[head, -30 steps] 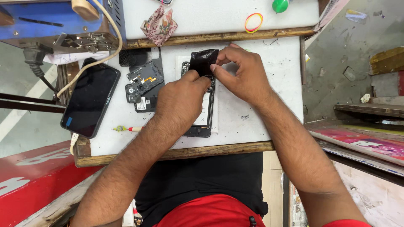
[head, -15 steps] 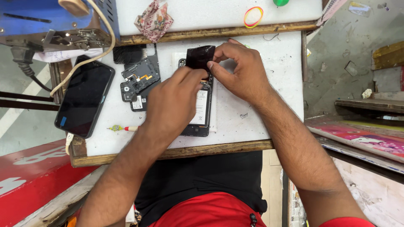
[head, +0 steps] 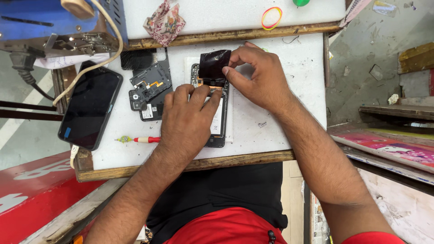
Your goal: The person disassembles a smartphone using a screwdriver and a plastic pry tool. They remove the back cover, unscrew internal components, and detach the battery. The person then reassembles the phone by reconnecting the battery and securing the back cover.
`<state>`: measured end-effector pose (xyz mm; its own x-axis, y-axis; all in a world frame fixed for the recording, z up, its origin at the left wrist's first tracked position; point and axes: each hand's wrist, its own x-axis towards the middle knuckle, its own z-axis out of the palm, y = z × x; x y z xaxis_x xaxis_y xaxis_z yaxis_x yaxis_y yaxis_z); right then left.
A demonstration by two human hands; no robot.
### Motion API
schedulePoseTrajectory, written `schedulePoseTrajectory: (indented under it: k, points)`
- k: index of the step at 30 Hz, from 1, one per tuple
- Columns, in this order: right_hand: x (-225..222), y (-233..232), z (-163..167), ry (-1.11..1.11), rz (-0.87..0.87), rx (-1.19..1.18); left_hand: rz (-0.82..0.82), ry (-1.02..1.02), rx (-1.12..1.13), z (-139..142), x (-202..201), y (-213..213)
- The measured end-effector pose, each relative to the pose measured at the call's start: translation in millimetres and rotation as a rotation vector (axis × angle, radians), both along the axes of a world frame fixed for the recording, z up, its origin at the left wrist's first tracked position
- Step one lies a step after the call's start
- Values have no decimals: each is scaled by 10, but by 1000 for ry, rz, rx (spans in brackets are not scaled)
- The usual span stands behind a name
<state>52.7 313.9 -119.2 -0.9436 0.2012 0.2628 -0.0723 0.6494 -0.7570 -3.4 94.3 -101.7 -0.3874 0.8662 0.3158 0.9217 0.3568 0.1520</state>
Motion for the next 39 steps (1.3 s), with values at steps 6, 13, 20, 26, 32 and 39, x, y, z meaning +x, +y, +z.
schedulePoseTrajectory:
  k: [6, 13, 20, 26, 32, 39]
  points:
    - [-7, 12, -10, -27, -4, 4, -28, 42, -37, 24, -26, 20]
    - [14, -25, 46, -53, -21, -3, -33, 55, -57, 101, -37, 21]
    - [185, -21, 222, 45, 159, 9, 69, 6, 110, 185, 155, -103]
    - [300, 15, 201, 45, 279, 82, 412, -221, 122, 211, 539, -427]
    - [276, -194, 325, -13, 307, 282, 407, -365, 47, 234, 477, -391]
    - [287, -179, 478, -136, 371, 339, 434, -560, -35, 275, 327, -327]
